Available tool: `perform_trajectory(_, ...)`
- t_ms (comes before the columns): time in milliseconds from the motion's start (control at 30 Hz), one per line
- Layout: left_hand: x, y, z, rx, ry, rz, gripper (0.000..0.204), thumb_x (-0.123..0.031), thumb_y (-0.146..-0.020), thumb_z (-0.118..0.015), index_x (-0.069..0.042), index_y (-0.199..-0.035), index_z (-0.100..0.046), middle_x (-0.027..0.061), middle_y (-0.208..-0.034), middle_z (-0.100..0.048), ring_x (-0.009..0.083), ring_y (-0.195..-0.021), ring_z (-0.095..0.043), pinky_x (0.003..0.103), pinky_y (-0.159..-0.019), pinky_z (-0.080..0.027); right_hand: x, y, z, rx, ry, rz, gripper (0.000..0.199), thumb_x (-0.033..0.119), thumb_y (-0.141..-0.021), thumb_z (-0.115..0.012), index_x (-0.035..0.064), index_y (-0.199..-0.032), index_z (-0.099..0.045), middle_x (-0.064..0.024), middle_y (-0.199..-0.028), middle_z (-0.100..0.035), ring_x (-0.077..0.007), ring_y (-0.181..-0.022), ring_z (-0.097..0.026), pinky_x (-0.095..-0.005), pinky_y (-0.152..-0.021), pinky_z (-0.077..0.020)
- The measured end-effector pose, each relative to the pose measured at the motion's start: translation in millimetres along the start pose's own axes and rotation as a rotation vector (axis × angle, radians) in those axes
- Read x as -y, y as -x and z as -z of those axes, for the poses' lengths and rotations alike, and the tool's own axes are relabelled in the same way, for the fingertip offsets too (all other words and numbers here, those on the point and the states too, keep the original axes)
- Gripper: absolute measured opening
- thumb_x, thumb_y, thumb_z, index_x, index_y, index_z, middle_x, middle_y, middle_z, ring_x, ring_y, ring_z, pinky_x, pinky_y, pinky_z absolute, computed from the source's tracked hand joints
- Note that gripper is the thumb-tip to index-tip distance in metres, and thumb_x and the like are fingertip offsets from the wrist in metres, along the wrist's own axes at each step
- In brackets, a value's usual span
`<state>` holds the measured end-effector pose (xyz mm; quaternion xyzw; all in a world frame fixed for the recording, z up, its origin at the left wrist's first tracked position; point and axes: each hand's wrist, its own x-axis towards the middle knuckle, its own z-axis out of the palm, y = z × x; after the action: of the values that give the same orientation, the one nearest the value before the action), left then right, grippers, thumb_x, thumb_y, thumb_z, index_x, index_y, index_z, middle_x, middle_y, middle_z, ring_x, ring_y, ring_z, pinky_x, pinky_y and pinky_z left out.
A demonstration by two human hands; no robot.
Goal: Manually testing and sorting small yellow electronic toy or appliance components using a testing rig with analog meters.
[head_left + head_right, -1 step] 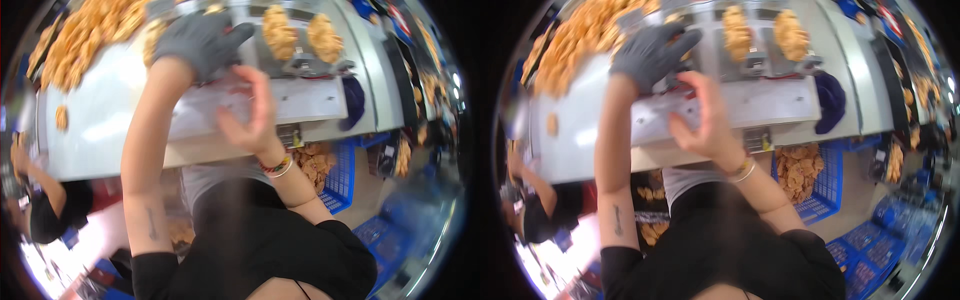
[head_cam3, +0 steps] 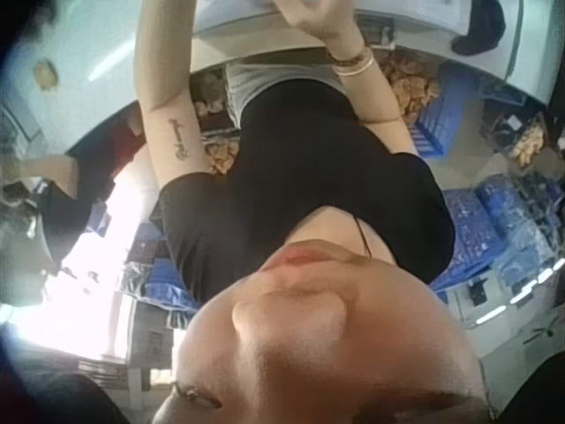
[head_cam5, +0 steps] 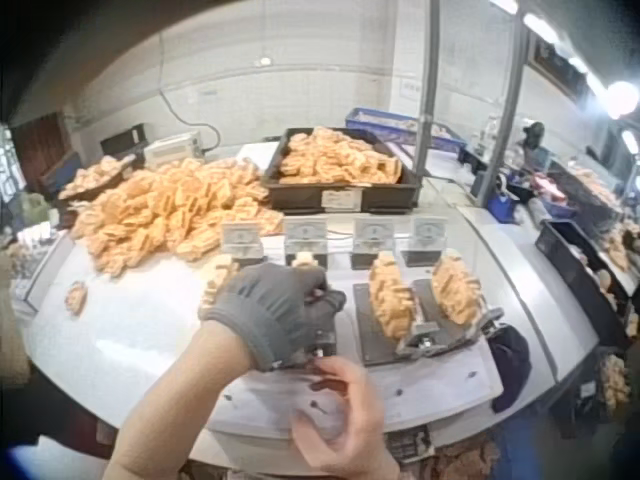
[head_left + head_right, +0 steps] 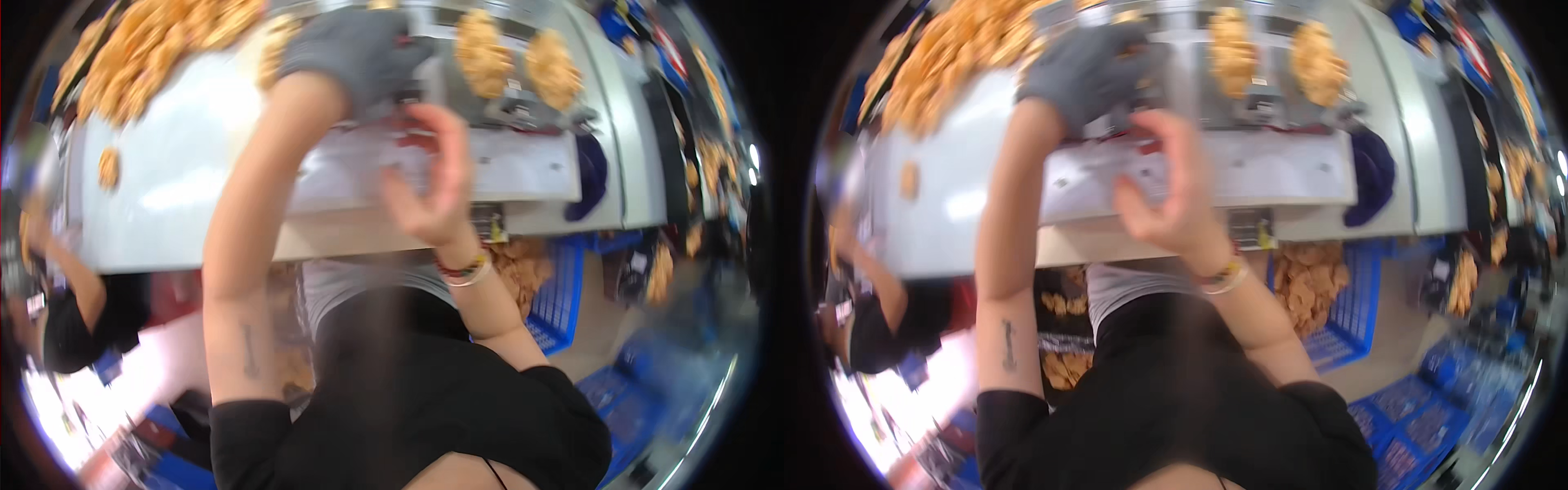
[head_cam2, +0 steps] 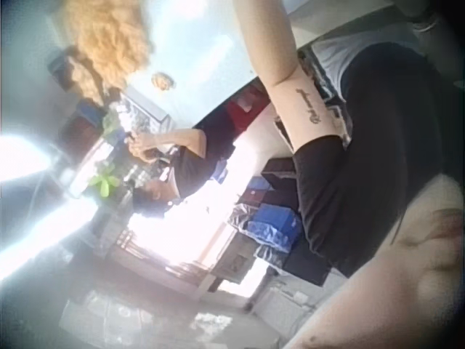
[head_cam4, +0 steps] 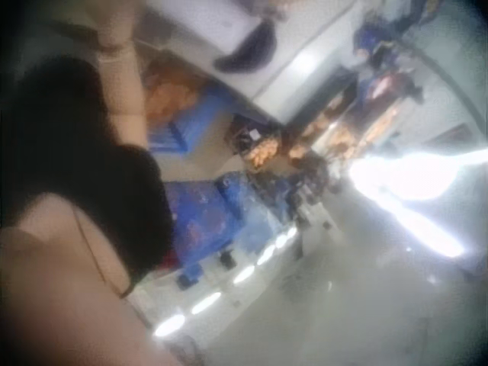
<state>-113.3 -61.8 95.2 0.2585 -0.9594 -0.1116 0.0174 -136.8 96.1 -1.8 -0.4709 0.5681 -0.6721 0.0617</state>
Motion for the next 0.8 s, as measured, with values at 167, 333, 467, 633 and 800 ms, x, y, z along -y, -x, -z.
perform_trajectory(167,38,53,-4,-0.496,0.221,0.006,0.026,-0.030,-0.084,-0.064,-0.007,-0.094,-0.063,0.0143,-0.083,-0.067,0.0311,-0.077,-0.065,0.043,-0.070,-0.051,-11,5,7,0.022,-0.062,0.056,0.053,0.004,-0.068,-0.064,-0.0030,-0.118,-0.051,-0.0104,-0.106,-0.055,-0.0183,-0.089,-0.052,-0.0290,-0.079,-0.0423)
perform_trajectory(333,77,244,25,-0.664,1.340,-0.036,0.027,-0.009,-0.089,-0.060,0.005,-0.111,-0.056,0.0091,-0.102,-0.064,0.0159,-0.088,-0.063,0.028,-0.080,-0.052,3,3,-4,0.051,-0.046,-0.141,0.068,0.007,-0.074,-0.069,0.0009,-0.134,-0.037,-0.0137,-0.118,-0.050,-0.0193,-0.097,-0.052,-0.0304,-0.079,-0.0423)
perform_trajectory(467,145,353,-18,-0.163,0.637,0.724,0.027,-0.025,-0.085,-0.066,-0.002,-0.100,-0.061,0.0036,-0.087,-0.058,0.0115,-0.080,-0.055,0.026,-0.071,-0.044,15,16,14,-0.004,0.171,0.050,0.065,0.007,-0.074,-0.068,0.0001,-0.132,-0.040,-0.0152,-0.122,-0.049,-0.0218,-0.100,-0.053,-0.0318,-0.078,-0.0429)
perform_trajectory(633,211,406,-114,-0.127,0.222,0.992,0.039,-0.036,-0.085,-0.067,-0.005,-0.108,-0.061,0.0108,-0.091,-0.064,0.0172,-0.087,-0.060,0.030,-0.078,-0.047,22,17,83,-0.044,0.484,0.173,0.041,0.004,-0.076,-0.064,-0.0031,-0.115,-0.056,-0.0142,-0.109,-0.059,-0.0219,-0.095,-0.055,-0.0311,-0.075,-0.0433)
perform_trajectory(800,121,282,-13,-0.297,0.846,0.613,0.025,-0.023,-0.083,-0.065,0.001,-0.092,-0.061,0.0119,-0.080,-0.062,0.0170,-0.075,-0.060,0.028,-0.067,-0.047,8,3,136,-0.011,0.920,0.136,0.019,0.006,-0.080,-0.066,-0.0001,-0.098,-0.064,-0.0093,-0.094,-0.063,-0.0221,-0.086,-0.056,-0.0329,-0.075,-0.0441)
